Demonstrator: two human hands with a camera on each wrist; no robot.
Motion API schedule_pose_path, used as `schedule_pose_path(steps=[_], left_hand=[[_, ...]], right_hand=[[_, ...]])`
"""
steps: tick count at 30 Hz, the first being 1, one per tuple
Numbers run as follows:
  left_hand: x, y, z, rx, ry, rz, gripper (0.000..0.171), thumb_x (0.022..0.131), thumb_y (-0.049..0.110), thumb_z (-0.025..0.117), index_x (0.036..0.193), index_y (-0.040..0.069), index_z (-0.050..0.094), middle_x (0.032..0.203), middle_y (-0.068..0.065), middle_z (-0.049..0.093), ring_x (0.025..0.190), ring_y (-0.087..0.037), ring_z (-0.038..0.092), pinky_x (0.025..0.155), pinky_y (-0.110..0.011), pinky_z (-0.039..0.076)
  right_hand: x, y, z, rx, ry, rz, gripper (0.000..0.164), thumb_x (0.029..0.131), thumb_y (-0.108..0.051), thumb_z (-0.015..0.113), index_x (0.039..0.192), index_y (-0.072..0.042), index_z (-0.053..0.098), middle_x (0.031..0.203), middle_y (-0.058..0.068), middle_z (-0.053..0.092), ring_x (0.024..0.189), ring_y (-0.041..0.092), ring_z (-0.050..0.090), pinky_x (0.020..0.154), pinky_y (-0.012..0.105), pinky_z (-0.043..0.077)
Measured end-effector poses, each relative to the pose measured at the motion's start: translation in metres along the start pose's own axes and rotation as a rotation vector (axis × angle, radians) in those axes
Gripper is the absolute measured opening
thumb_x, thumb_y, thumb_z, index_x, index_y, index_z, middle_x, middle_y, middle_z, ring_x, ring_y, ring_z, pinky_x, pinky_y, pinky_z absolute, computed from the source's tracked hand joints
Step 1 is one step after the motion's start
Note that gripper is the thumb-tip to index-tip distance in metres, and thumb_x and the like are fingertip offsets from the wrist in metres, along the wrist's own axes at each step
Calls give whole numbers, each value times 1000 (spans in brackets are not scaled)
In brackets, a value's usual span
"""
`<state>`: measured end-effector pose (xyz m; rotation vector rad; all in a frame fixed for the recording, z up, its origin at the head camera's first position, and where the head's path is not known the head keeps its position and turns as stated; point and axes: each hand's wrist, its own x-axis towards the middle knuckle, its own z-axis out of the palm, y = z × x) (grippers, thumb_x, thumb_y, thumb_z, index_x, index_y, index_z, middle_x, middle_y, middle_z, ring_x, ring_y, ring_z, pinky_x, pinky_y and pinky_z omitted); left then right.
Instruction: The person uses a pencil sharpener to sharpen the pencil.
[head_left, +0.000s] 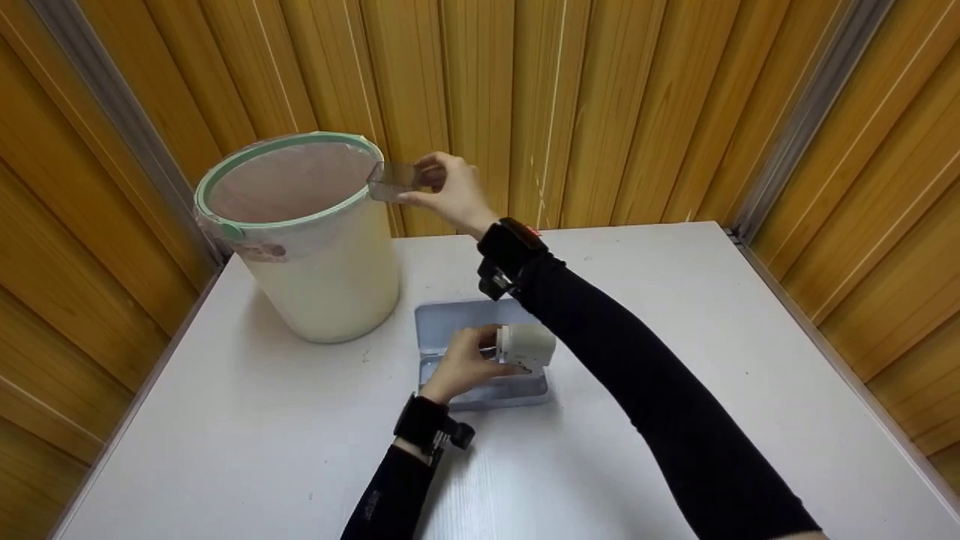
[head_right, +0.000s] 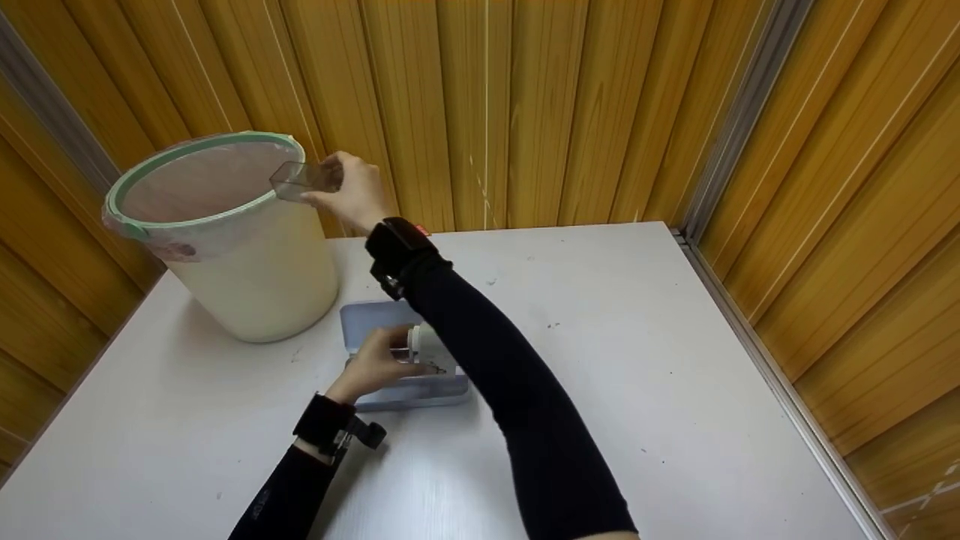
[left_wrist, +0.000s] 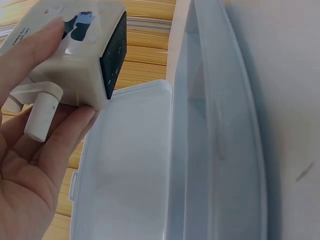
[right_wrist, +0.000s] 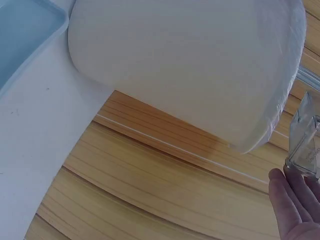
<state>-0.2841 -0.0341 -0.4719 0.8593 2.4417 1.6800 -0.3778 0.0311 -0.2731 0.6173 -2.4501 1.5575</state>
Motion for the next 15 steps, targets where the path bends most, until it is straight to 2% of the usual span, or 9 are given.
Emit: schedule_pose_path(steps=[8,15], left_hand=[[1,-2,-5,-54,17,3,53,73,-3,80,123,-4,63,116,-21,70,108,-32,69,92,-33,55],[3,0,-14,-35,19,-12,54,73,4,84,123,-2,64,118,-20,70,109,-29,69,91,-29,55]], right_hand=[[-42,45,-61,129,-89,2,51,79,1,78,125,7,57,121,25,65,113,30,64,99,35,51],[-91,94,-102,147,-52,80,53,79,1,78,128,5,57,125,26,64,117,31,63,102,37,50]])
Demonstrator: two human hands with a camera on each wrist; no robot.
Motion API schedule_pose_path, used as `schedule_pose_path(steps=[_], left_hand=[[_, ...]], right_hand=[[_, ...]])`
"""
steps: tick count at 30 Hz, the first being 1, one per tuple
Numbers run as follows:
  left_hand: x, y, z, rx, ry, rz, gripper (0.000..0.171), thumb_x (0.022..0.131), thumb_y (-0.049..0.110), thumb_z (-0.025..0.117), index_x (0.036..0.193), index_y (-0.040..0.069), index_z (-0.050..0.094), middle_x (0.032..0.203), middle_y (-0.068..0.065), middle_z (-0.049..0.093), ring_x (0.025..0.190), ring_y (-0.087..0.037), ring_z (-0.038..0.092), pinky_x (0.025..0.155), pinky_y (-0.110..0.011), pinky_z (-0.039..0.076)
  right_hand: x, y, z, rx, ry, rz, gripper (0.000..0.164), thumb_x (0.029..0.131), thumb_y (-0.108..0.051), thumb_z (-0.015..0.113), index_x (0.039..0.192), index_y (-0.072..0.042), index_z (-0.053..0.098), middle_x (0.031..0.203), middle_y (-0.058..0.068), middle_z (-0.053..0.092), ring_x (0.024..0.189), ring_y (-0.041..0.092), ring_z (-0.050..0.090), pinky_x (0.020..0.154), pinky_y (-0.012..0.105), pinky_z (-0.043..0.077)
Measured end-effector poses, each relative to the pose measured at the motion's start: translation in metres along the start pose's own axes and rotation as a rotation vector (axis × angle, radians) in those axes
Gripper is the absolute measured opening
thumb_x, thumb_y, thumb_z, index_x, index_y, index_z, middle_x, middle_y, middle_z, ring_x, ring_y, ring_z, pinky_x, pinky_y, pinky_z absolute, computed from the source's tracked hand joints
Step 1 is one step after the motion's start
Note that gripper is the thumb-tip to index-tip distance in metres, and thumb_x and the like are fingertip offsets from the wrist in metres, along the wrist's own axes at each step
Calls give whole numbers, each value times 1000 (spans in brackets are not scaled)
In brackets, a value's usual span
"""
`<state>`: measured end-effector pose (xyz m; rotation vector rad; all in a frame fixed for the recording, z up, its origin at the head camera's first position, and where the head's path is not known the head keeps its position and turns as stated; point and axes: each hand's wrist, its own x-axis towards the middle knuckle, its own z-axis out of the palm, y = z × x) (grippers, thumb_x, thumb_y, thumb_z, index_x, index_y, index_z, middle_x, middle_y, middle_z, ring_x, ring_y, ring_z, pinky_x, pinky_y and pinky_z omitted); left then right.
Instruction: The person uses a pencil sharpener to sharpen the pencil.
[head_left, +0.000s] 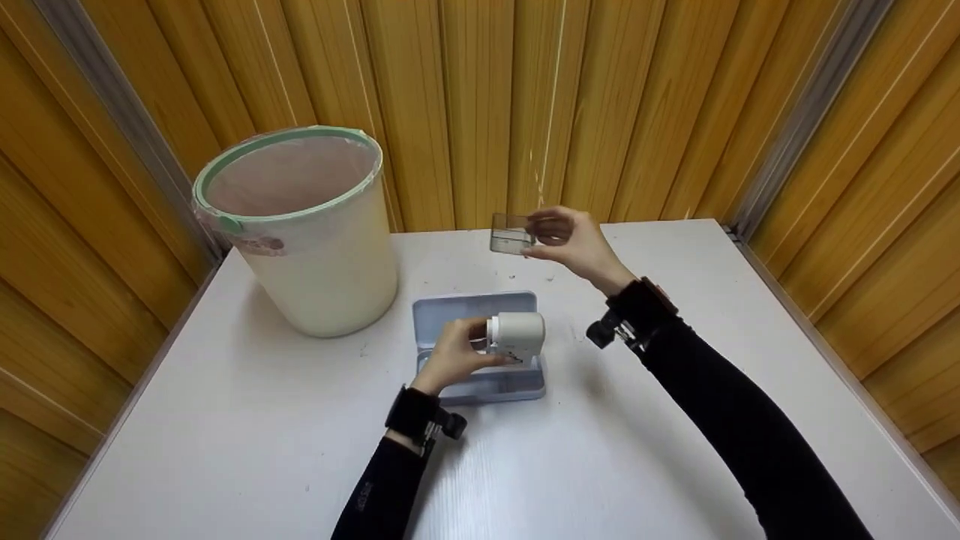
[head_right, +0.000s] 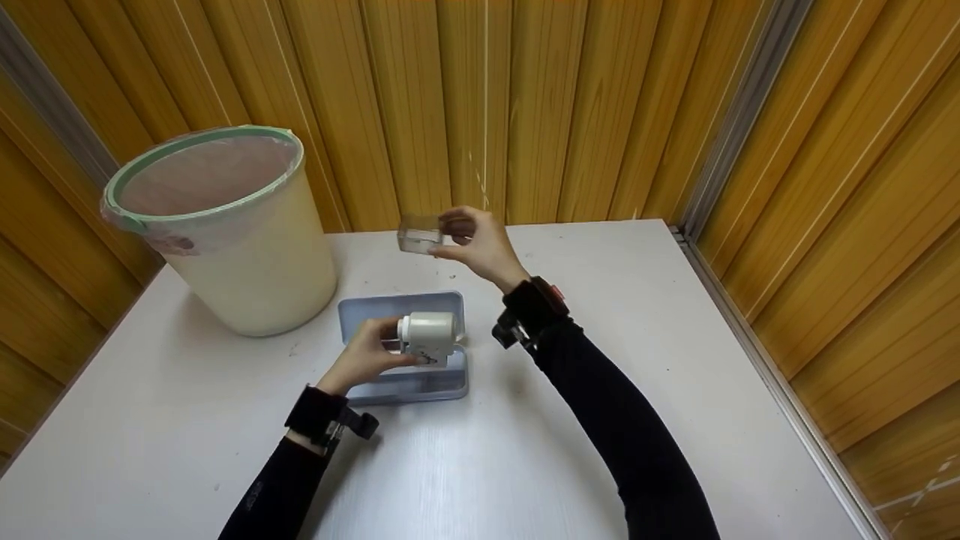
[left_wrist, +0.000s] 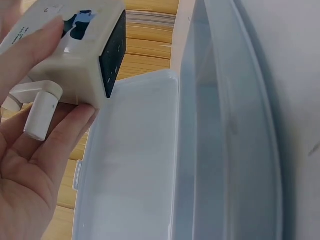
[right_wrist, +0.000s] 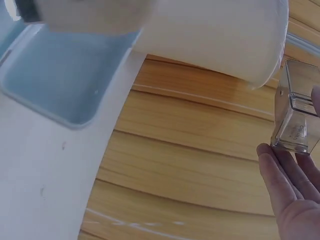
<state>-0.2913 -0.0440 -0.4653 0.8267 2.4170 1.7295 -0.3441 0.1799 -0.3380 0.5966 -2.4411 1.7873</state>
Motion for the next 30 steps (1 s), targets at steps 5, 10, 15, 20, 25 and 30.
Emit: schedule_pose_path(steps=[5,10,15,20,25,30], left_hand=[[1,-1,-6,-3,13,16,53,73,5,83,121,-4,64,116,-21,70,109,-30,69,91,-31,55],[-2,-1,-14,-10,24,-1,51,74,7,84,120,-2,64,116,-18,71,108,-28,70,92,-31,55],[-4,-1,-20,-3,44,-8,50,73,9,84,119,1,65,115,-17,71,107,-27,70,92,-32,55],[-3,-2,-21,6,60,1,49,72,8,85,117,2,66,113,-16,72,105,-27,71,90,-29,55],[-4,-1,-21,20,57,-8,50,72,7,85,118,1,65,113,-17,72,104,-26,71,90,-30,56],[-4,-1,-18,34,32,-8,52,72,7,85,120,0,65,114,-17,72,105,-26,71,89,-27,55]], right_hand=[[-35,35,-20,-40,30,23,55,79,0,79,128,7,57,125,27,63,120,39,61,102,34,49],[-67,65,-24,-86,19,68,54,78,-3,80,125,7,58,122,29,64,119,41,61,101,34,50],[-90,86,-14,-88,-9,105,54,77,-3,81,124,9,58,121,30,64,118,43,61,100,37,50],[-100,98,0,-47,-58,109,54,77,-3,81,124,12,57,122,34,61,118,45,60,101,37,49],[-104,101,13,-4,-89,102,55,77,-3,81,124,12,57,123,36,60,119,45,60,102,38,49],[-105,100,18,30,-107,87,57,77,-3,81,125,14,55,124,38,58,119,44,60,103,43,47]])
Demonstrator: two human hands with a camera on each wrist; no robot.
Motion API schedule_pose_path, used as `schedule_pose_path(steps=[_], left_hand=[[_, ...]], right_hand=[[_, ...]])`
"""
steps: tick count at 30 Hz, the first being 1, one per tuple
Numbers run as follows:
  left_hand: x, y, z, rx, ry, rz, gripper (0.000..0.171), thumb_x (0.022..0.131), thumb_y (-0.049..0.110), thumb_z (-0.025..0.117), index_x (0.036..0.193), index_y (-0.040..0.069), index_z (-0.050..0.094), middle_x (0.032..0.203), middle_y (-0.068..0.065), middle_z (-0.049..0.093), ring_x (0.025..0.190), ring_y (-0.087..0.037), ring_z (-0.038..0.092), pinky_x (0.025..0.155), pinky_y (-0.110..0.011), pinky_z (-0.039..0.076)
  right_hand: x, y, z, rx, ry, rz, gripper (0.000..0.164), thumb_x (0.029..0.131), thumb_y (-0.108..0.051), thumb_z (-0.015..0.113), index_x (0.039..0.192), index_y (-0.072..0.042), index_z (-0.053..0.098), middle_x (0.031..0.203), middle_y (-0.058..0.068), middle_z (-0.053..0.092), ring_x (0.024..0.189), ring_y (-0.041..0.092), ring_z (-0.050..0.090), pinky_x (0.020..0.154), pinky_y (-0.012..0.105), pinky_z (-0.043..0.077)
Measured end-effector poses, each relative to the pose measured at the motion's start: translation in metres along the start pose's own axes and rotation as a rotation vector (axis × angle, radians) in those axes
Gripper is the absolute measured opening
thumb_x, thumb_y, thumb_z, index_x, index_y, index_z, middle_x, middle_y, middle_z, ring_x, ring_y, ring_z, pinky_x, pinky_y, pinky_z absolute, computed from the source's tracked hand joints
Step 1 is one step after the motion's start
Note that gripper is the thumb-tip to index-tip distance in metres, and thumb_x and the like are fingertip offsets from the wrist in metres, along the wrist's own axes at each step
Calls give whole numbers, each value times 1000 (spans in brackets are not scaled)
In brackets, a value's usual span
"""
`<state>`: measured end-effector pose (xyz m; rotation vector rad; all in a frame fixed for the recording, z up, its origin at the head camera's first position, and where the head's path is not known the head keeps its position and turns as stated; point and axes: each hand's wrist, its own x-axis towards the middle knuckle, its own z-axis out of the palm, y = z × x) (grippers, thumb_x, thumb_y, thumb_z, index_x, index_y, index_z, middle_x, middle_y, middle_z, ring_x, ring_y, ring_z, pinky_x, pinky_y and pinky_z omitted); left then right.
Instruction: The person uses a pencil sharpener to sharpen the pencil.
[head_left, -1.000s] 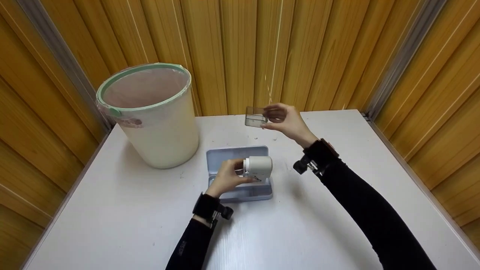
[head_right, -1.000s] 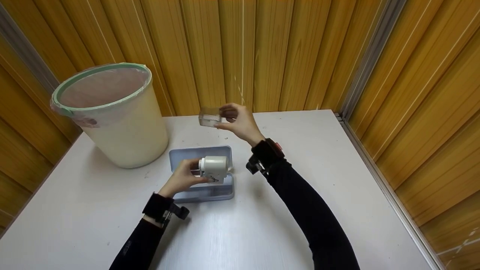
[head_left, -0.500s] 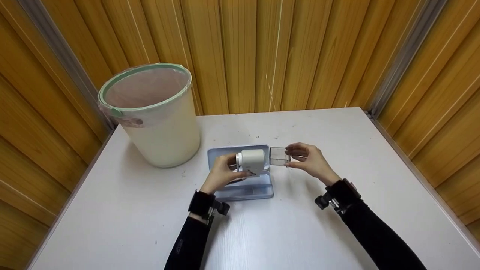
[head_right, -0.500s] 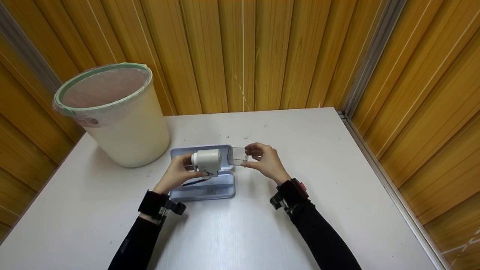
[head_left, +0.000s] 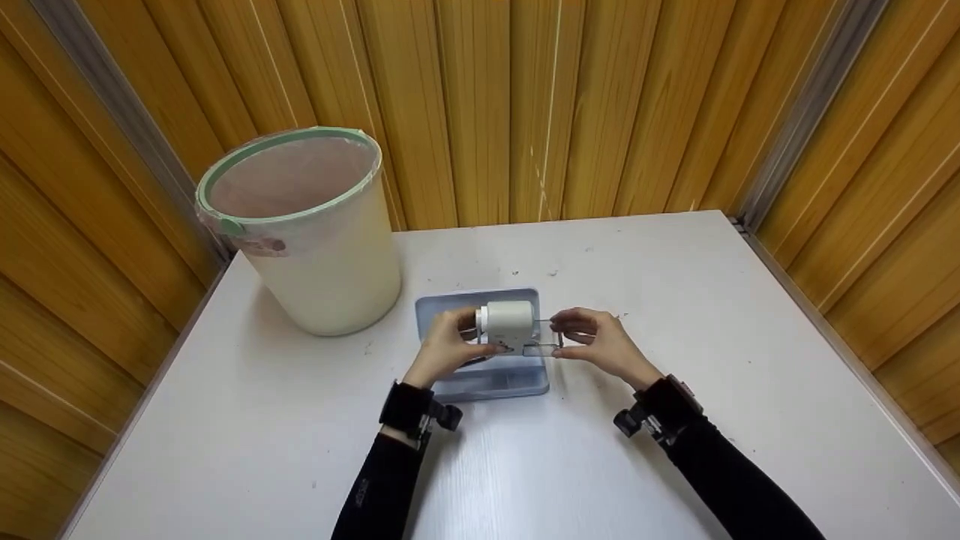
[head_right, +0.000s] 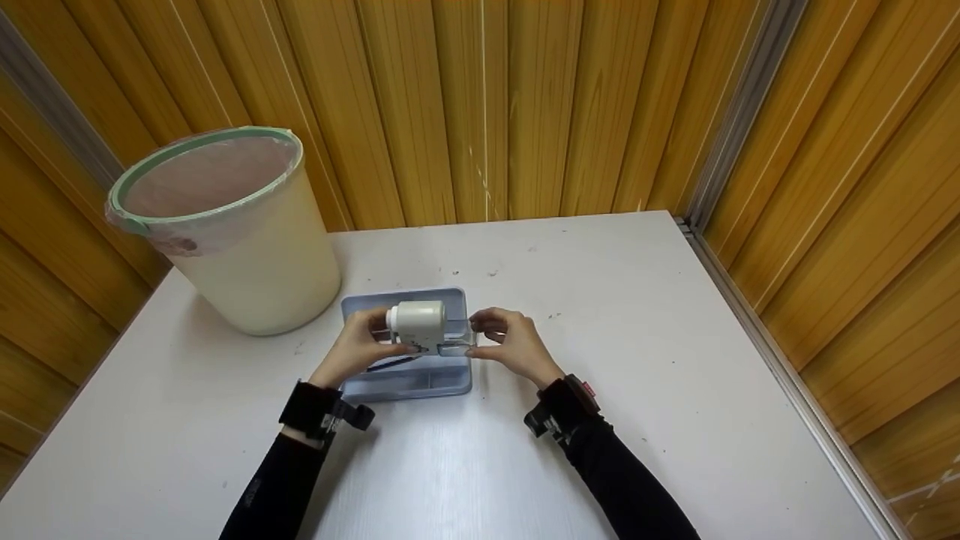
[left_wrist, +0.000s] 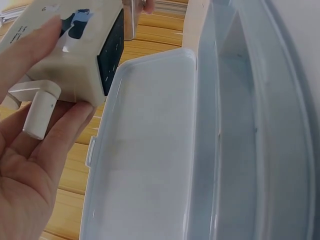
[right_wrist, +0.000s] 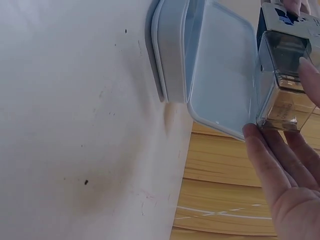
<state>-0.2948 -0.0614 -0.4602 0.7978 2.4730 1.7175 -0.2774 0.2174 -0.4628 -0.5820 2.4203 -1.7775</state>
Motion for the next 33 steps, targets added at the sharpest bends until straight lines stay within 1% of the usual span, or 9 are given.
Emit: schedule_pose_path(steps=[4,9,12,16,18,23,25,31,33], left_hand=[[0,0,2,-9,-15,16,53,72,6,84,120,0,65,115,-17,71,106,-26,71,89,-29,55],[1,0,5,-42,-19,31,50,72,5,84,117,-1,65,114,-19,71,105,-29,71,91,-38,55],[1,1,8,-51,-27,41,50,72,7,85,117,-2,65,114,-19,71,105,-30,71,91,-38,55],[2,4,12,-50,-31,38,51,72,9,85,118,-1,66,114,-19,71,105,-29,71,91,-33,56],[2,5,13,-51,-24,31,51,72,8,85,118,-1,66,113,-19,72,105,-29,71,91,-34,56],[2,7,15,-54,-8,16,50,72,2,83,119,-4,64,113,-21,71,105,-33,70,91,-37,56],[1,12,16,-53,-15,11,50,73,0,82,119,-6,64,113,-23,70,105,-34,70,90,-36,56],[-7,41,13,-41,-28,23,46,75,-2,80,117,-9,64,111,-25,71,103,-34,71,88,-31,56],[-9,45,13,-37,-26,24,45,75,-2,80,116,-9,64,111,-24,71,102,-34,71,88,-30,57]], right_hand=[[-1,-2,0,15,-4,-2,57,76,-2,81,125,14,55,124,38,58,120,45,59,103,42,47],[-2,-3,-1,49,0,13,58,76,-2,81,125,13,55,124,38,59,119,49,58,99,38,51],[-3,-5,2,67,-8,21,57,76,-2,81,125,12,56,124,36,59,119,50,57,99,37,51],[-1,-7,7,55,-12,23,58,75,-2,81,126,13,55,125,34,60,119,49,58,100,42,50],[-1,-8,8,43,0,20,58,75,-1,81,125,13,55,125,33,61,118,48,59,100,44,49],[0,-10,13,51,28,19,56,75,2,80,125,14,56,125,33,61,117,46,61,99,46,49],[-1,-11,15,48,26,19,57,75,2,80,125,13,56,125,33,61,116,45,62,99,46,49],[-1,-11,21,51,37,17,58,75,0,81,126,12,57,123,32,63,114,43,64,99,48,49],[0,-11,22,62,37,16,58,74,1,81,126,12,56,123,32,63,114,43,64,99,47,50]])
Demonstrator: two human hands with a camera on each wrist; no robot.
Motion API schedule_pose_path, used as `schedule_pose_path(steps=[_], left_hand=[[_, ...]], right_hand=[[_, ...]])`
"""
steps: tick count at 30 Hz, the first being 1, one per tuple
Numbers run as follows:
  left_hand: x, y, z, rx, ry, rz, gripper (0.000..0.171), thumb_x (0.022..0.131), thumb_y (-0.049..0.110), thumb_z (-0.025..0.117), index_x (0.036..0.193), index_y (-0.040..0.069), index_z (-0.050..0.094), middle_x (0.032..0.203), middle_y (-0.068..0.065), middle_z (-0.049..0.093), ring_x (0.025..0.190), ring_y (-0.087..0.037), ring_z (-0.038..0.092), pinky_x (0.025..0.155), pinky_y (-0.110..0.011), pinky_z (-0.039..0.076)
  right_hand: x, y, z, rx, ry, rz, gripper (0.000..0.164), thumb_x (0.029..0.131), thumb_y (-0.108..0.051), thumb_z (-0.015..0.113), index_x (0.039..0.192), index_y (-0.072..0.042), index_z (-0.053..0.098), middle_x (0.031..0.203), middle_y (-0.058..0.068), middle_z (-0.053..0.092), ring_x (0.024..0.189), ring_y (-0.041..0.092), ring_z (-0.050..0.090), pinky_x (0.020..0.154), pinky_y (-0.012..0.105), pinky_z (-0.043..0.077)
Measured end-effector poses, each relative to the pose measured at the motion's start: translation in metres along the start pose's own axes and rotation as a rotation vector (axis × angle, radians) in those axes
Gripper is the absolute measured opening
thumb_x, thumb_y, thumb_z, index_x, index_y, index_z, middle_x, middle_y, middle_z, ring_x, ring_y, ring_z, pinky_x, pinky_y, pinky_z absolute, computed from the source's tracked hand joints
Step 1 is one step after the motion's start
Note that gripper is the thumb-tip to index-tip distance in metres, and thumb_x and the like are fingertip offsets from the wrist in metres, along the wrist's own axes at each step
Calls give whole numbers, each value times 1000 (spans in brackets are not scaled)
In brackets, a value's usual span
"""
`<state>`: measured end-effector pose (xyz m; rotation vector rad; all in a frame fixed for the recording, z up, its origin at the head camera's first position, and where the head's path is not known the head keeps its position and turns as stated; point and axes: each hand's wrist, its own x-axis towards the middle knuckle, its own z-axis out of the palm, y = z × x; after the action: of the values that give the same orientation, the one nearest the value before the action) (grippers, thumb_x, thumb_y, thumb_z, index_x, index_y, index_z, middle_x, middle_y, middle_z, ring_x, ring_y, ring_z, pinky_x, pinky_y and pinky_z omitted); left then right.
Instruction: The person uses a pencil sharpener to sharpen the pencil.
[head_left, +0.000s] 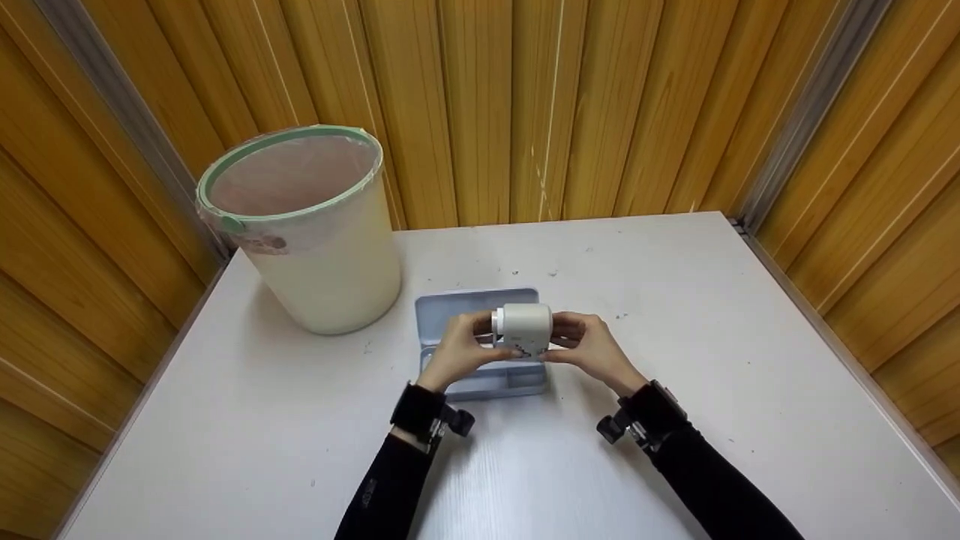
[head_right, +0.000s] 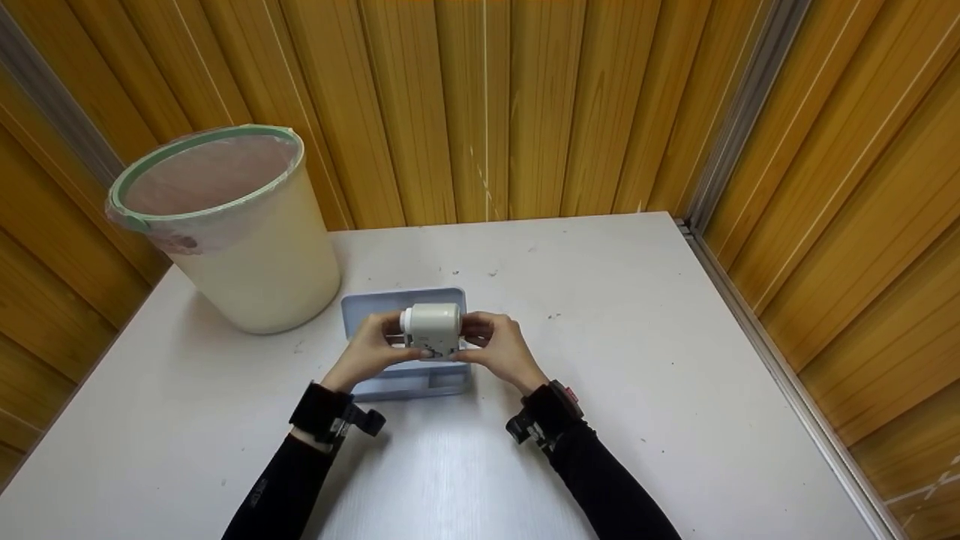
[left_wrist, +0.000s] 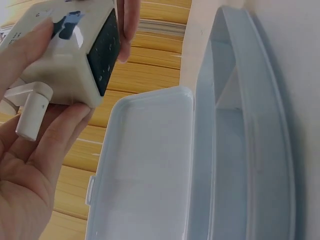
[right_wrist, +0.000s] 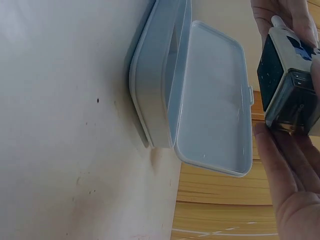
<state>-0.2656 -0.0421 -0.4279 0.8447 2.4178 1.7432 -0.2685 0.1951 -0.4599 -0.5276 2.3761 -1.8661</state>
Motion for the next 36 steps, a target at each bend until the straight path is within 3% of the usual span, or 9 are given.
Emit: schedule_pose_path(steps=[2,7,12,20,22,26,32,36], left_hand=[[0,0,0,5,1,0,45,75,-1,80,116,-8,64,111,-24,71,102,-34,71,88,-31,57],[7,-22,7,3,4,-9,48,75,-1,80,118,-8,63,113,-24,70,104,-35,70,90,-33,56],[11,-34,14,-13,3,2,50,74,2,82,120,-4,64,115,-21,71,105,-31,70,90,-32,56],[11,-33,21,-17,-43,11,54,73,5,84,123,-1,64,121,-17,69,113,-26,67,95,-27,53],[10,-31,21,41,-63,13,60,74,9,84,128,0,61,127,-15,67,119,-25,64,99,-30,50],[7,-25,13,247,-51,45,77,77,24,84,144,7,49,146,-11,53,136,-28,50,113,-43,39],[-7,-26,-15,599,132,137,96,81,39,78,154,4,28,162,-16,25,150,-38,21,118,-57,22],[-24,-32,-40,848,220,103,99,83,47,73,155,2,21,164,-18,19,152,-39,14,119,-58,19]], right_hand=[[1,0,0,-7,-11,0,59,75,0,81,126,12,56,123,31,63,114,42,64,99,46,50],[1,-3,-6,-72,-59,-15,64,75,-2,82,131,8,53,130,28,59,121,43,60,102,47,49],[1,-16,-7,-160,-47,-88,73,76,-9,84,139,0,48,135,21,57,126,38,56,105,49,46],[-3,-25,-6,-281,-14,-179,51,79,-12,81,125,-6,61,126,13,65,111,28,62,93,46,53],[-4,-24,-9,-284,-6,-173,48,79,-11,82,123,-6,63,124,12,66,110,28,62,92,46,54],[-5,-18,-23,-299,29,-149,48,78,-8,81,123,-4,62,124,16,65,110,32,63,92,48,54],[-8,2,-52,-344,76,-70,50,77,-2,80,123,-1,60,127,21,62,112,39,62,93,52,53],[-15,15,-66,-362,69,-12,50,79,-1,78,125,1,58,129,24,60,115,43,60,92,52,53]])
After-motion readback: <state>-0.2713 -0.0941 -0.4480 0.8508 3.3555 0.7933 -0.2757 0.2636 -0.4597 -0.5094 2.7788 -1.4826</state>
